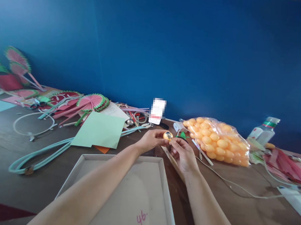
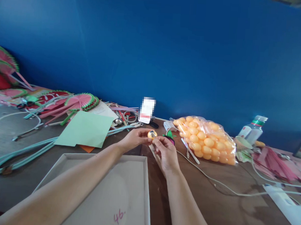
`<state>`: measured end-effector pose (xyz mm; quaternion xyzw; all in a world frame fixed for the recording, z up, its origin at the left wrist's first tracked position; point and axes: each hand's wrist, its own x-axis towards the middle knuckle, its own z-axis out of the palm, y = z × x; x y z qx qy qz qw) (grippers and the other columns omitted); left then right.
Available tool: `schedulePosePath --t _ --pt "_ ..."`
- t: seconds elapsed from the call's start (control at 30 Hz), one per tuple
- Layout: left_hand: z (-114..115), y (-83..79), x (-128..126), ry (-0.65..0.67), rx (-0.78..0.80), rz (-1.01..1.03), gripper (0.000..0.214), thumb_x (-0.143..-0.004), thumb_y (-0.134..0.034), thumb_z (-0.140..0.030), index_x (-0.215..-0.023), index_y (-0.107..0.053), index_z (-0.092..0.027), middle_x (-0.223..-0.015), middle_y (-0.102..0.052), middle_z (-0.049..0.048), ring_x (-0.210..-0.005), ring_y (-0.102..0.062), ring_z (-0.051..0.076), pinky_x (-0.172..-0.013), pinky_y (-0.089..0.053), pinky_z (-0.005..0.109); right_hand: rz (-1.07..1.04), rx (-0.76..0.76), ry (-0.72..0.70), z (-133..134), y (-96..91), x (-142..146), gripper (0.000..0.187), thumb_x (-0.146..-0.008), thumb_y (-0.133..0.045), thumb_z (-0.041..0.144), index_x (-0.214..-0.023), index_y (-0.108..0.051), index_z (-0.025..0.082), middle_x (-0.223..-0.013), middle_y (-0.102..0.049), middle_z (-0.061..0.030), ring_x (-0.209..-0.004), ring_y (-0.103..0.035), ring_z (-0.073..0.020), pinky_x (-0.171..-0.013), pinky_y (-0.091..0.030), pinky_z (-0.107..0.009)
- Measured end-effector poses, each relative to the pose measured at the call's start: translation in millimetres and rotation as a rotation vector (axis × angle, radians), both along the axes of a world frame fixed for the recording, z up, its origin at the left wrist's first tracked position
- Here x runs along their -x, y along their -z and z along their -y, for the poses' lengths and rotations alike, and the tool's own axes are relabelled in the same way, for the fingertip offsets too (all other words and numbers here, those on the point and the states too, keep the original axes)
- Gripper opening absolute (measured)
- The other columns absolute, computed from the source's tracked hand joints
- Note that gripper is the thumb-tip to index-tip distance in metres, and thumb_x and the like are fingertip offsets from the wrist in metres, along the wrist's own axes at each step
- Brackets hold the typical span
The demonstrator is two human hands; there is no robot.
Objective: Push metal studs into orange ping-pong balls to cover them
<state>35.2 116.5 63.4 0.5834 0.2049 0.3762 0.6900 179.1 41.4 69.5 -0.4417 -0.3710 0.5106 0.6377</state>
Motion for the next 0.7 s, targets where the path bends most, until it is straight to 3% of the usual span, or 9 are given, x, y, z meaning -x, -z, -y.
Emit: schedulePosePath --t 0.33,0.7 --pt "1.2 -1.5 0.7 -0.058 -0.035 -0.035 0.056 -0.064 -0.078 -0.032 -0.114 -0.062 -0.012 -0.109 -0.066 0.0140 -0.096 -0.063 0.024 -0.083 -0.051 0.035 0.005 -0.010 0.003 0.5 -0.2 0.3 0.020 -0.067 -0.078 0.031 -0.077 -0.065 0.019 -0.053 -0.050 0.0055 -0.048 -0.039 -0.0053 -0.047 -0.036 -0.016" --pt "1.4 -0.7 -0.5 -0.044 0.009 0.011 0.054 -0.064 -0.078 -0.030 -0.112 -0.062 -0.012 -0.106 -0.067 0.0125 -0.089 -0.065 0.021 -0.082 -0.052 0.034 0.036 -0.028 0.038 0.0 0.1 2.4 0.020 -0.068 -0.077 0.032 -0.077 -0.065 0.018 -0.054 -0.050 0.0053 -0.048 -0.038 -0.0060 -0.046 -0.036 -0.018"
